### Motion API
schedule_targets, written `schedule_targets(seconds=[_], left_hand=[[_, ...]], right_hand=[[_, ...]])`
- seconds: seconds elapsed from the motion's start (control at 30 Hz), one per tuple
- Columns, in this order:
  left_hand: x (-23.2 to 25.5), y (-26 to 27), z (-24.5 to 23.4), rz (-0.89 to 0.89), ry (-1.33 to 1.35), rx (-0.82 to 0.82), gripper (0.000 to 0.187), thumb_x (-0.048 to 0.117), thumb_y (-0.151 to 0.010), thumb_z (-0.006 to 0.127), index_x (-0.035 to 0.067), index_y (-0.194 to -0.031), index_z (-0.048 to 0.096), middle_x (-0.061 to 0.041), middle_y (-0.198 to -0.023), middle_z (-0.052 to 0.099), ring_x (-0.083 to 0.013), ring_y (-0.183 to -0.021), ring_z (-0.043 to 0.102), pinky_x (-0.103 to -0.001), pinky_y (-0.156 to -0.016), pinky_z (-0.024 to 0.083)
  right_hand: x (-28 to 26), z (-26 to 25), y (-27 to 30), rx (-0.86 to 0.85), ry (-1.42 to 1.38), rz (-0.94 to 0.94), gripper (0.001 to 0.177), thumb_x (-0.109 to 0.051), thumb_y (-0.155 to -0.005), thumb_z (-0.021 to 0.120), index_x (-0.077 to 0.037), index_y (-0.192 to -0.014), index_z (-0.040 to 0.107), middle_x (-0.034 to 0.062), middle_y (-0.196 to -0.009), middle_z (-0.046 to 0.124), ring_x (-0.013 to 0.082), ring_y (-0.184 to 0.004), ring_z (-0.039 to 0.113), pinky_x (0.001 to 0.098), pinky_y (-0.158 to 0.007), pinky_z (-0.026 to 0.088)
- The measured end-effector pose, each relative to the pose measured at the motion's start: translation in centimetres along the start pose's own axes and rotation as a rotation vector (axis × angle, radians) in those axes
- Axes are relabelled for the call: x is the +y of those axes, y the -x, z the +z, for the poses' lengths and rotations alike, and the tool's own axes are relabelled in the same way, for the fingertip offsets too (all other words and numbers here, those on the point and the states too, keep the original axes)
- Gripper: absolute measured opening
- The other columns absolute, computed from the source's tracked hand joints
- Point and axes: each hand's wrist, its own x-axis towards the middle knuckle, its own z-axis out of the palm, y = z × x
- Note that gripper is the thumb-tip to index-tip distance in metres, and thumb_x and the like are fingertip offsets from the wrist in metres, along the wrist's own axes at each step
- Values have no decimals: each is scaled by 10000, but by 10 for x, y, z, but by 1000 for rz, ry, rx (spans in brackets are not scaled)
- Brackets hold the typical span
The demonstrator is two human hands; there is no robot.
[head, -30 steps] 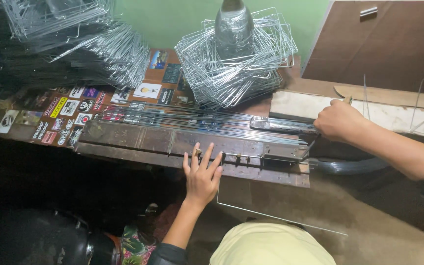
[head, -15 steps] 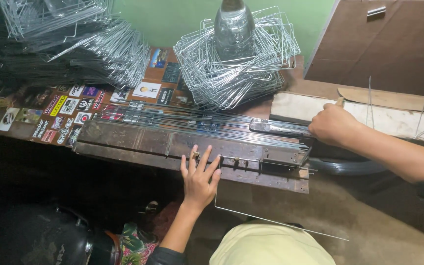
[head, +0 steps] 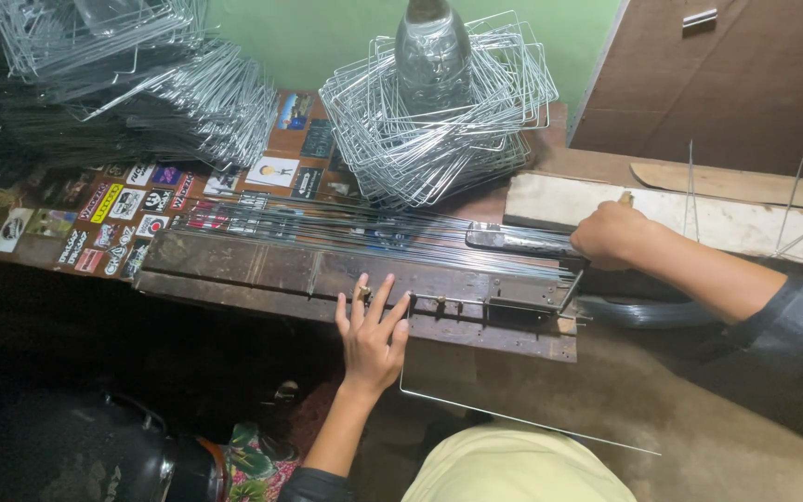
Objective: Shaping thin metal wires into rectangular frames using a manual bending tool.
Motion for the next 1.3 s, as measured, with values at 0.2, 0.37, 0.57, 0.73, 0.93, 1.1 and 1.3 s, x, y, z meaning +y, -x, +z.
schedule_targets(seconds=[0.2, 0.37, 0.57, 0.73, 0.93, 1.1, 1.3], left_hand=[[0, 0, 0, 5, 18, 4, 457, 349, -1012, 430, 146, -1273, 745, -86, -1542, 541, -420, -1501, 353, -665, -1212, 131], [0, -1, 1, -2, 33, 22, 504, 404, -1032, 382, 150, -1256, 755, -84, -1530, 554, -419, -1497, 364, -667, -1208, 136], [0, -2, 3, -4, 49, 40, 576, 451, -1055, 312, 146, -1244, 762, -85, -1521, 566, -422, -1494, 375, -662, -1210, 137], [1, -1, 2, -11, 61, 37, 614, 474, -1057, 277, 150, -1241, 764, -86, -1514, 573, -421, -1492, 378, -650, -1212, 128], [-1, -3, 2, -12, 59, 14, 634, 488, -1058, 273, 139, -1245, 768, -96, -1509, 575, -418, -1487, 371, -641, -1210, 122], [-1, -2, 3, -25, 72, 19, 608, 459, -1045, 286, 137, -1234, 766, -78, -1518, 569, -407, -1502, 367, -642, -1221, 118], [0, -3, -1, -27, 90, 2, 571, 406, -1037, 305, 131, -1250, 758, -83, -1527, 561, -406, -1506, 363, -641, -1218, 115]], right_hand=[[0, 2, 2, -85, -60, 25, 148, -188, -848, 658, -104, -923, 754, 114, -990, 764, 322, -950, 748, 434, -853, 599], [-6, -19, 18, -196, -119, 51, 201, -188, -889, 642, -82, -1034, 732, 142, -1094, 737, 357, -1051, 716, 578, -910, 552], [2, 19, 4, -284, -140, -3, 253, -216, -898, 639, -44, -1051, 745, 175, -1101, 739, 371, -1090, 707, 522, -929, 577], [-2, 29, 15, -270, -230, -20, 234, -223, -885, 632, -74, -1003, 770, 166, -1066, 763, 341, -1051, 723, 455, -934, 574], [-5, 48, 19, -211, -196, 15, 277, -318, -920, 632, -95, -978, 787, 140, -1044, 781, 281, -1014, 728, 421, -910, 568], [-9, 64, 27, -333, -114, -29, 322, -367, -984, 584, -81, -928, 723, 98, -890, 697, 234, -870, 688, 383, -799, 544], [-12, 138, 11, -328, 344, -333, 295, -239, -1015, 493, -68, -881, 692, 96, -777, 698, 260, -740, 711, 425, -720, 551]])
